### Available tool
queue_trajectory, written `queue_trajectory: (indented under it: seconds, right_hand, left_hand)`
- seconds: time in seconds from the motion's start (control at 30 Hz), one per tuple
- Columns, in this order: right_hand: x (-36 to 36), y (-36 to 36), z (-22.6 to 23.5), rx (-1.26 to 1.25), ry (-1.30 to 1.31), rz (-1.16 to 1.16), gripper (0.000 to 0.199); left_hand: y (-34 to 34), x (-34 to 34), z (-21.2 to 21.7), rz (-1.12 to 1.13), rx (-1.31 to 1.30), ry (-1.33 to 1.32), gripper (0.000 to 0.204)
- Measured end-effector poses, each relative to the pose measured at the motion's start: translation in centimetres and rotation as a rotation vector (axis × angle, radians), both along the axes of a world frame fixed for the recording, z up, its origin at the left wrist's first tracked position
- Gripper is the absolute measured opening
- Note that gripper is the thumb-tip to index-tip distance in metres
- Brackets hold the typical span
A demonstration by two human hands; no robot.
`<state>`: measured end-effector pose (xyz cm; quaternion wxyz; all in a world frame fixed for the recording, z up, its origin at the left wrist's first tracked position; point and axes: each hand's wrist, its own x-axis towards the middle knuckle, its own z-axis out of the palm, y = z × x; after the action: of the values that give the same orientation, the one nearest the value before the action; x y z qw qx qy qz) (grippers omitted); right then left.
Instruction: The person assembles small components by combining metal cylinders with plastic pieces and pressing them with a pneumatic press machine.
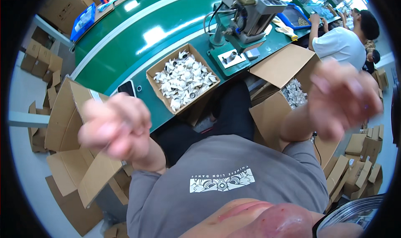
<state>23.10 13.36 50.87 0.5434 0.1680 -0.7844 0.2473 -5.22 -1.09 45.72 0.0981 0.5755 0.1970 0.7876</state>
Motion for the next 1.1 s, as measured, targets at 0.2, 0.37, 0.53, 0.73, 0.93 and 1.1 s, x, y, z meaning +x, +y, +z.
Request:
queue_trajectory:
  seconds: [0.2,0.37,0.53,0.73,0.93,1.1]
  right_hand:
    - [2.7,0.1,0.3,-0.065,0.012,-0.012,0.067]
    - [3.1,-0.7,-0.2,-0.138,-0.043,0.043,0.064]
    - [4.0,-1.3,0.6,-0.183,-0.12,0.068,0.06]
    - [3.9,-1.0,1.6,-0.204,-0.179,0.156,0.056]
    - [7.5,-1.0,2.2,-0.248,-0.234,0.273,0.051]
    - [9.0,-0.6,3.5,-0.257,-0.298,0.28,0.048]
  left_hand:
    - [-1.6,0.1,4.6,0.012,0.381,-0.016,0.029]
    - [-2.1,0.1,4.8,0.094,0.267,0.032,0.025]
    - [-2.6,-0.1,5.1,0.148,0.183,0.052,0.022]
    - [-2.9,-0.1,6.0,0.248,0.124,0.108,0.022]
    - [-3.5,-0.2,6.2,0.291,0.084,0.147,0.022]
    - [-3.4,-0.5,6.0,0.248,0.093,0.146,0.022]
